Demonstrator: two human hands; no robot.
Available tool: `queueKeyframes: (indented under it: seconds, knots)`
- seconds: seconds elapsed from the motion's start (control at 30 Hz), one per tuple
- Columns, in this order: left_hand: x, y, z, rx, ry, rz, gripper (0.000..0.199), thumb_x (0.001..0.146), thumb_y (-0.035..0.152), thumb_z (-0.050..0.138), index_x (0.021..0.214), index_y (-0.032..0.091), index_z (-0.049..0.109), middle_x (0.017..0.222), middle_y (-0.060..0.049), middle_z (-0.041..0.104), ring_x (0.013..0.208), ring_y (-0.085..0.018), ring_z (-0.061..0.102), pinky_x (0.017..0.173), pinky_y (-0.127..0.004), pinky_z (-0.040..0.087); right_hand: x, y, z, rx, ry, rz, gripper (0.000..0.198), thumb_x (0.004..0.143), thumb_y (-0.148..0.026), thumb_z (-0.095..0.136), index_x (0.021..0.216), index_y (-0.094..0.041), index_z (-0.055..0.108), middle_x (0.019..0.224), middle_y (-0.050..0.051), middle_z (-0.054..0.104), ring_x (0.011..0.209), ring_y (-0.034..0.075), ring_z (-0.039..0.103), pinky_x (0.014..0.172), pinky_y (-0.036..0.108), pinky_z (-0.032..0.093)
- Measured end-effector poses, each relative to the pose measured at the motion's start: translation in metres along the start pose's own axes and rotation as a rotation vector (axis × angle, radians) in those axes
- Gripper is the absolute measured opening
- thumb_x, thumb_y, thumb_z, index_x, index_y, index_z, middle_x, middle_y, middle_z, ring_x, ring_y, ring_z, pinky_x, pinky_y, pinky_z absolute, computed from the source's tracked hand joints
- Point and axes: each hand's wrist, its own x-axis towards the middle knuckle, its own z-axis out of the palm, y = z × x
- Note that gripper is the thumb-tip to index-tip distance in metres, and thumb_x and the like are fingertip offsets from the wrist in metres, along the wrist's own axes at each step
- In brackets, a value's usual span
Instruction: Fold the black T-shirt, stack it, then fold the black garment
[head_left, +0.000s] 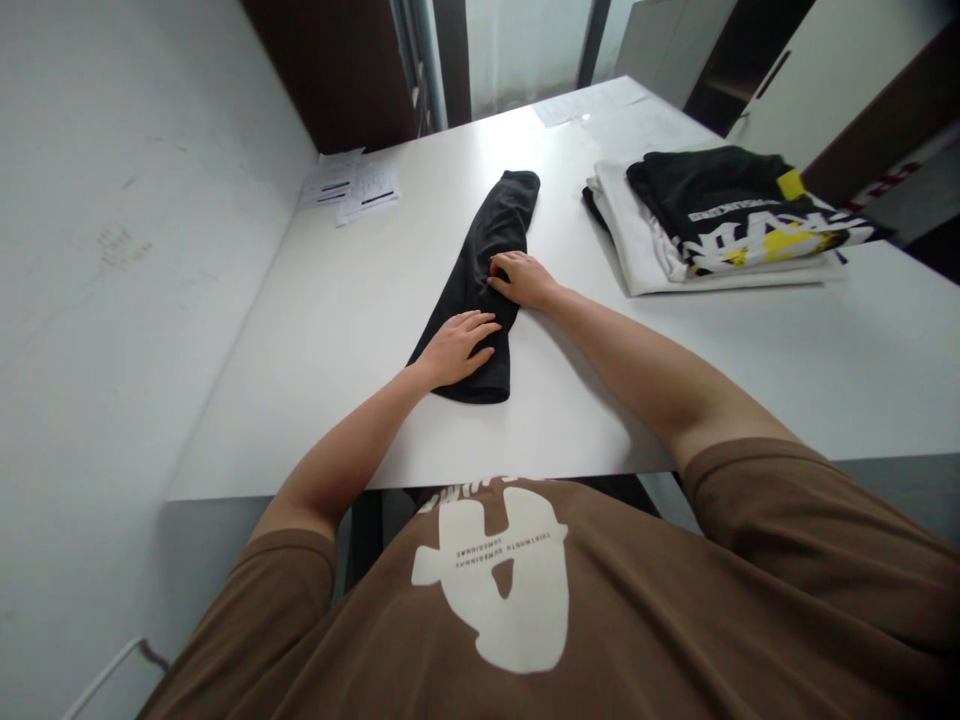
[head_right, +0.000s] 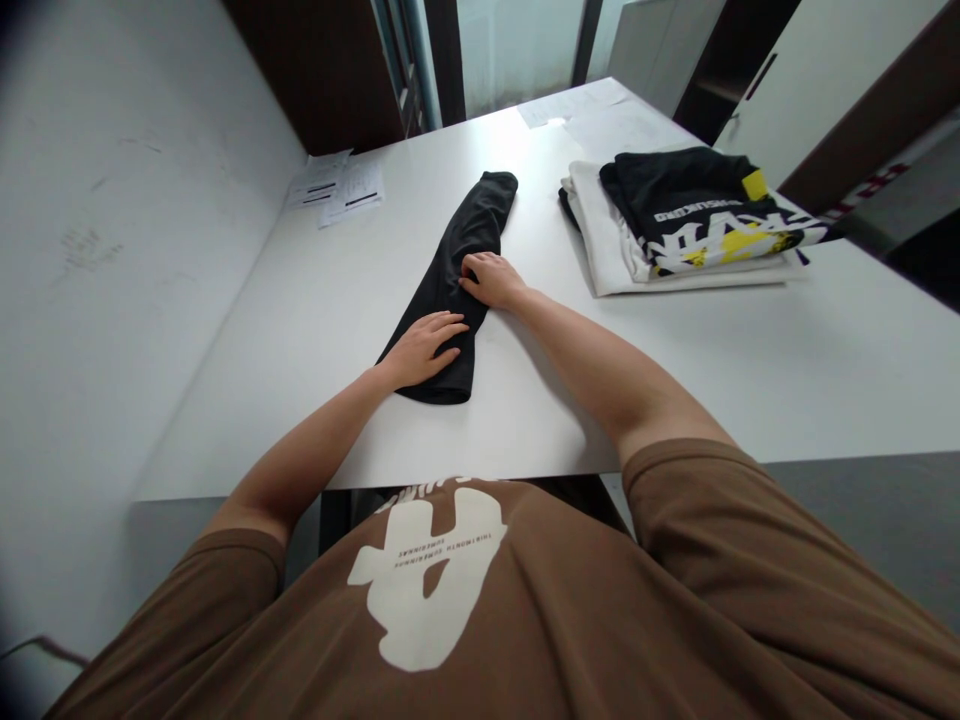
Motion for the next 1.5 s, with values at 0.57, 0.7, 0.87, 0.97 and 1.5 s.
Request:
queueKeyframes:
  seconds: [0.57,0.7,0.87,0.97,1.5]
  knots:
    - [0.0000,-0.0005,0.0001,-0.012,-0.004,0.001,0.048,0.109,0.032,0.059,0.155,0.022,0.067,0.171,-0.011,0.058,0.164,-0.033,0.048,0.142,-0.057,0.034,-0.0004,-0.0002,0.0007,0.000,0.013,-0.008,0.037,0.104,-0.054,0.065,0.122,-0.024,0.076,0.132,0.015,0.077,0.127,0.042,0.064,0.114,0.066,0.052]
    - [-0.0003,-0.0001,-0.0001,-0.011,-0.008,-0.001,0.048,0.108,0.032,0.059,0.155,0.021,0.066,0.171,-0.011,0.058,0.165,-0.033,0.047,0.142,-0.057,0.034,-0.0013,-0.0034,-0.0017,0.000,0.016,-0.016,0.040,0.103,-0.057,0.066,0.124,-0.024,0.076,0.131,0.015,0.077,0.126,0.042,0.064,0.113,0.066,0.053]
    - [-0.0003,0.0014,-0.0011,-0.005,-0.016,-0.007,0.049,0.109,0.032,0.058,0.156,0.022,0.066,0.172,-0.010,0.058,0.165,-0.033,0.047,0.142,-0.057,0.035,0.0000,0.0025,0.0025,-0.006,-0.002,0.002,0.043,0.102,-0.057,0.068,0.127,-0.023,0.075,0.138,0.016,0.075,0.130,0.043,0.062,0.117,0.066,0.050]
    - [0.0000,0.0017,-0.0016,-0.006,-0.017,-0.009,0.049,0.109,0.032,0.058,0.156,0.023,0.066,0.172,-0.009,0.058,0.165,-0.033,0.047,0.142,-0.058,0.035,0.0006,0.0055,0.0043,-0.007,-0.008,0.013,0.040,0.104,-0.055,0.066,0.126,-0.023,0.075,0.139,0.016,0.075,0.131,0.043,0.062,0.118,0.066,0.049]
    - [-0.0003,0.0026,-0.0026,-0.020,-0.019,-0.015,0.049,0.108,0.032,0.059,0.156,0.023,0.066,0.172,-0.010,0.058,0.165,-0.033,0.047,0.142,-0.058,0.034,-0.0004,-0.0006,-0.0004,0.017,0.003,0.001,0.043,0.104,-0.059,0.066,0.126,-0.024,0.076,0.134,0.015,0.076,0.129,0.043,0.064,0.116,0.066,0.051]
